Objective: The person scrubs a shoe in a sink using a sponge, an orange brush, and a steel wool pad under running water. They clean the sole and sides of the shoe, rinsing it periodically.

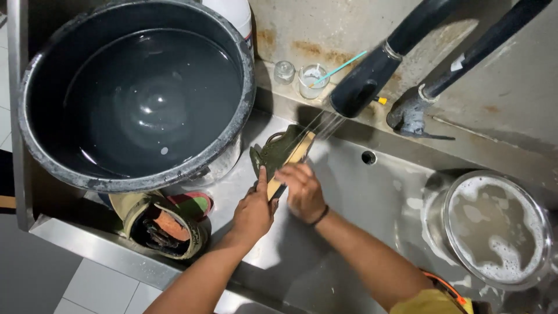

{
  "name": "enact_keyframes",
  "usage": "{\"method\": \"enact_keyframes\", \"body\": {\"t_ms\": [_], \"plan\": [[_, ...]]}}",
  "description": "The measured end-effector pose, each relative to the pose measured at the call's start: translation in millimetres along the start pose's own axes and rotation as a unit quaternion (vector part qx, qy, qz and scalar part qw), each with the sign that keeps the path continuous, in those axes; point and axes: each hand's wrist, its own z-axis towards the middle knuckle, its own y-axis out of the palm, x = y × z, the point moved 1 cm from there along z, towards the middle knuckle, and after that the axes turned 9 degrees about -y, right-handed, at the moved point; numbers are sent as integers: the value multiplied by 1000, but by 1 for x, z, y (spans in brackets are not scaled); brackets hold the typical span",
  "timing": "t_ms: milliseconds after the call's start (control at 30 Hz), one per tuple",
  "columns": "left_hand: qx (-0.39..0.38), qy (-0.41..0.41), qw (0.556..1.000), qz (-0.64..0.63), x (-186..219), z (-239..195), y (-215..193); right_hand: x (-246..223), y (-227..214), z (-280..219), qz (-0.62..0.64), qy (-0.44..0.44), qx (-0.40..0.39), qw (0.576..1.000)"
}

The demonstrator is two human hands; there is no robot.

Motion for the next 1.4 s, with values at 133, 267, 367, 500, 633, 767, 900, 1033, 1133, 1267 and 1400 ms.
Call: {"method": "enact_keyframes", "body": {"t_ms": [133, 267, 367, 500, 633, 767, 900, 1033, 1133, 1267, 1400], "plan": [[-27, -8, 999, 20, 2, -2, -4, 87, 3, -19, -153, -69, -40, 985], [-40, -33, 998, 24, -1, 7, -1, 34, 11, -15, 6, -10, -50, 999], [-50, -32, 998, 26, 6, -1, -12, 122, 33, -45, 74, -22, -2, 997], [-38, -26, 999, 21, 5, 2, -4, 68, 3, -10, -60, -82, -20, 995], [-12, -10, 999, 43, 0, 1, 0, 105, 10, -33, -39, -57, -96, 993], [-51, -30, 998, 27, 7, -1, -10, 16, -6, 8, 152, -6, 14, 988], [-65, -31, 996, 43, 11, -4, -14, 50, -14, 20, 266, 24, -25, 963], [-48, -16, 998, 41, 4, 3, -5, 40, -7, 4, 46, -76, -8, 996], [-43, -10, 998, 46, 4, 1, -6, 48, -22, 19, -58, -159, -38, 985], [-67, -38, 996, 50, 4, 4, -6, 17, -1, -7, 11, -91, 6, 996], [-77, -38, 995, 50, 12, -1, -15, 45, -28, 37, 95, 243, -145, 954]]}}
